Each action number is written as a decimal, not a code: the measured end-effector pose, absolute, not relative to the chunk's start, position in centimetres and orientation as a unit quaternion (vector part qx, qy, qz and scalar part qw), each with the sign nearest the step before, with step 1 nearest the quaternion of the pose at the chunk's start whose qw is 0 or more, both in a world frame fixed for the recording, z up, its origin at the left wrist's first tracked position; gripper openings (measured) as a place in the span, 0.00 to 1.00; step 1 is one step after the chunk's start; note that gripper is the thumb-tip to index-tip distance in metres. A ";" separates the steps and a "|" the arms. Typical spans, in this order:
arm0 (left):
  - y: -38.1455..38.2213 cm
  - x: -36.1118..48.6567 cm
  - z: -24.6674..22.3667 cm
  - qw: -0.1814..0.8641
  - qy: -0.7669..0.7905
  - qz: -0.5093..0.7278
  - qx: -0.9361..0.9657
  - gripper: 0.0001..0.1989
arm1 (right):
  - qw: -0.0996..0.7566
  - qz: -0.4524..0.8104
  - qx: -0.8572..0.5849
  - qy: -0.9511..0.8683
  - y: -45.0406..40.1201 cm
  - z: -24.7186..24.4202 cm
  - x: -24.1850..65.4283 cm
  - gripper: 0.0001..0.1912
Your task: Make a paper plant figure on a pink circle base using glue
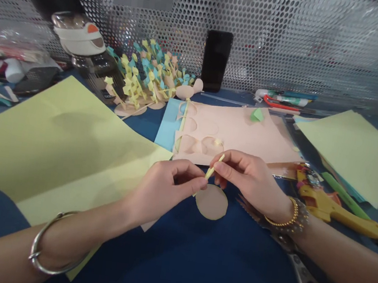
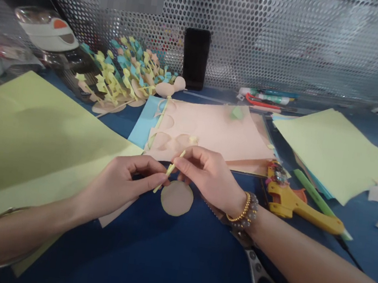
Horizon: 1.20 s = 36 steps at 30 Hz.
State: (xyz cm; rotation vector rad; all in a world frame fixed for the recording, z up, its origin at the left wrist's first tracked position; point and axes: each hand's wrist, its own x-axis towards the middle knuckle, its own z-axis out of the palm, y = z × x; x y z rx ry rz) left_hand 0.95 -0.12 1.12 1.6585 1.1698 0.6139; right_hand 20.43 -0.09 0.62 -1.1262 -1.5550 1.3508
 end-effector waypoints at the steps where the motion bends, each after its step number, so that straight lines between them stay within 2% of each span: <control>1: -0.1 0.9 1.1 0.496 0.482 0.255 0.675 0.06 | 0.386 0.533 -0.440 -0.611 -0.1 0.6 20.4 0.13; 5: -0.2 0.9 0.8 0.504 0.485 0.272 0.661 0.04 | 0.385 0.536 -0.440 -0.610 -0.3 0.7 20.3 0.12; 11: -0.1 0.9 0.8 0.465 0.495 0.291 0.673 0.02 | 0.386 0.511 -0.461 -0.614 -0.5 0.8 20.2 0.12; 24: -0.3 0.8 0.6 0.432 0.483 0.288 0.705 0.03 | 0.361 0.506 -0.477 -0.621 -0.2 0.9 20.1 0.11; 30: 0.1 0.9 1.3 0.457 0.483 0.274 0.695 0.16 | 0.354 0.506 -0.476 -0.626 -0.2 1.0 20.3 0.09; 36: 0.2 1.0 1.2 0.503 0.469 0.271 0.673 0.08 | 0.372 0.538 -0.434 -0.620 -0.2 0.7 20.2 0.07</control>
